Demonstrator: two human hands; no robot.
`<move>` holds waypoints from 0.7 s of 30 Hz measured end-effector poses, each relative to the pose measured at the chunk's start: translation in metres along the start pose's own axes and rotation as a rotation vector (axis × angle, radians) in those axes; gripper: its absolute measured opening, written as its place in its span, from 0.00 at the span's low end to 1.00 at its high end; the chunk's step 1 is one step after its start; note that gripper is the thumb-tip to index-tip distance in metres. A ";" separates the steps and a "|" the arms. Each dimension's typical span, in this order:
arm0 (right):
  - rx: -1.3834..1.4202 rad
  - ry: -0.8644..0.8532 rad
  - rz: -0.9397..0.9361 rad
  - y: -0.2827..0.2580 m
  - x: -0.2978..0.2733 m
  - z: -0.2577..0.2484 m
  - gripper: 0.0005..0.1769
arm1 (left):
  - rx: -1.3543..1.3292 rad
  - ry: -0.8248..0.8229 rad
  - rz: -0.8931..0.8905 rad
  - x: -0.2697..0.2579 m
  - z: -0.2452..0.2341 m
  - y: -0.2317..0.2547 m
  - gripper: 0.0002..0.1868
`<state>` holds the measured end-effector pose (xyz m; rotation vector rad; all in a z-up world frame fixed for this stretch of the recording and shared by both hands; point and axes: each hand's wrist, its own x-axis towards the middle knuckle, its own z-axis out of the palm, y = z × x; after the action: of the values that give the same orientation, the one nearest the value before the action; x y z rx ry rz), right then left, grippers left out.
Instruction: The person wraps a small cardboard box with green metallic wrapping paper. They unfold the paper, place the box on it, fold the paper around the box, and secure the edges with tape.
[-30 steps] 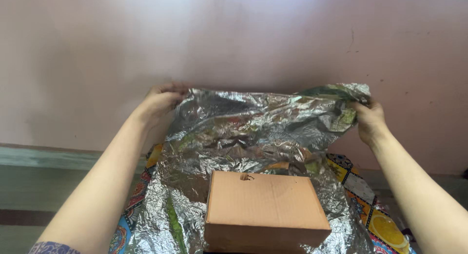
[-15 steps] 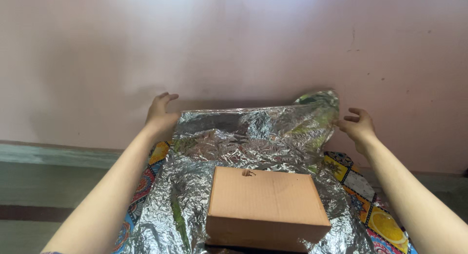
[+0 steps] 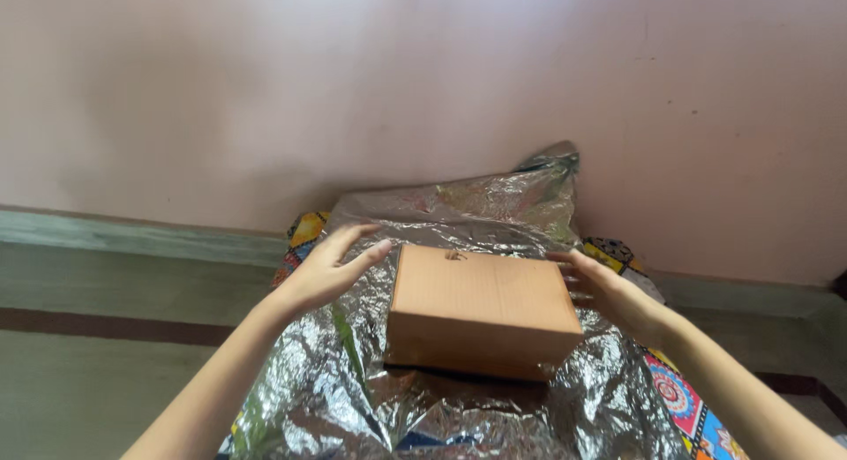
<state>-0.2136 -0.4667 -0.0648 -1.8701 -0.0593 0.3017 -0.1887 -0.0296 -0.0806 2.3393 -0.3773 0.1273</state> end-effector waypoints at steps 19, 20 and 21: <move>-0.112 0.108 -0.242 0.049 -0.091 0.073 0.39 | -0.417 0.020 0.043 -0.132 0.053 0.025 0.38; -0.098 0.098 -0.262 0.051 -0.093 0.074 0.34 | -0.394 0.014 0.074 -0.134 0.053 0.026 0.39; -0.117 0.101 -0.289 0.054 -0.095 0.074 0.34 | -0.384 -0.016 0.060 -0.136 0.051 0.026 0.40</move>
<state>-0.3286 -0.4330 -0.1201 -1.9594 -0.2807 0.0039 -0.3274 -0.0518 -0.1270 1.9522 -0.4383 0.0586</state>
